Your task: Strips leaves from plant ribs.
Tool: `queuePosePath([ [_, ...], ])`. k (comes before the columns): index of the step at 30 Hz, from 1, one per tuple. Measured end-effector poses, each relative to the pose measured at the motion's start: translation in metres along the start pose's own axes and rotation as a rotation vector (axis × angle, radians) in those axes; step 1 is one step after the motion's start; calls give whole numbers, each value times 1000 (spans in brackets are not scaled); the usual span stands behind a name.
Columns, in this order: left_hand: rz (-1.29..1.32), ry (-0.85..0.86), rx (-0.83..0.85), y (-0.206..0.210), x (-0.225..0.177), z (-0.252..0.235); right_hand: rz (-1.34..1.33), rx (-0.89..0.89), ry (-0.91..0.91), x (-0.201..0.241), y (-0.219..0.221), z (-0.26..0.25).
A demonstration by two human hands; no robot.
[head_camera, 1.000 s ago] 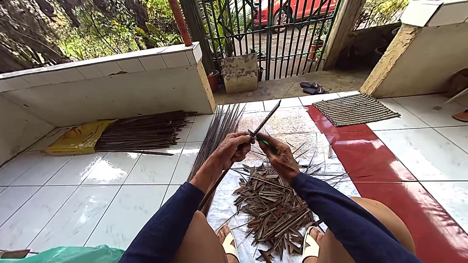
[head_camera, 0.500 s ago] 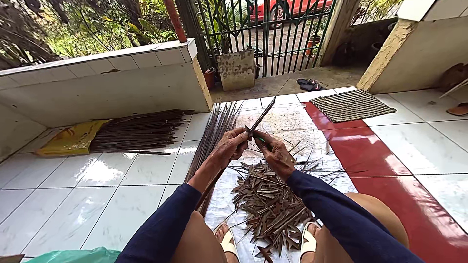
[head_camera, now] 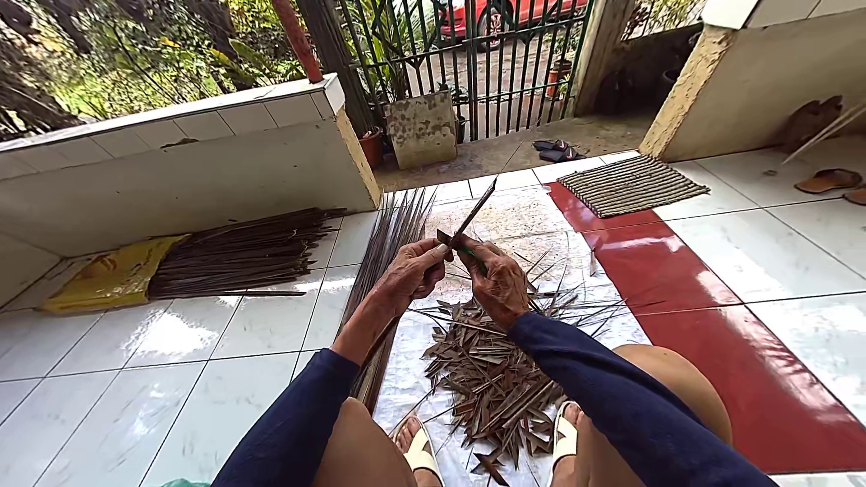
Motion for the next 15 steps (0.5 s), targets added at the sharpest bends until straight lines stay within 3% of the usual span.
queuePosePath([
  [15, -26, -29, 53, -3, -1, 7, -90, -18, 67, -14, -11, -15],
])
Point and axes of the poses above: each hand's wrist, its own z-axis away from the middle knuckle, its own y-axis out of the palm, x = y × z, the point moved 4 cm from there along -z, towards the middle knuckle, and after that the axes turned 4 degrees about -y, right-handed, at the moved point
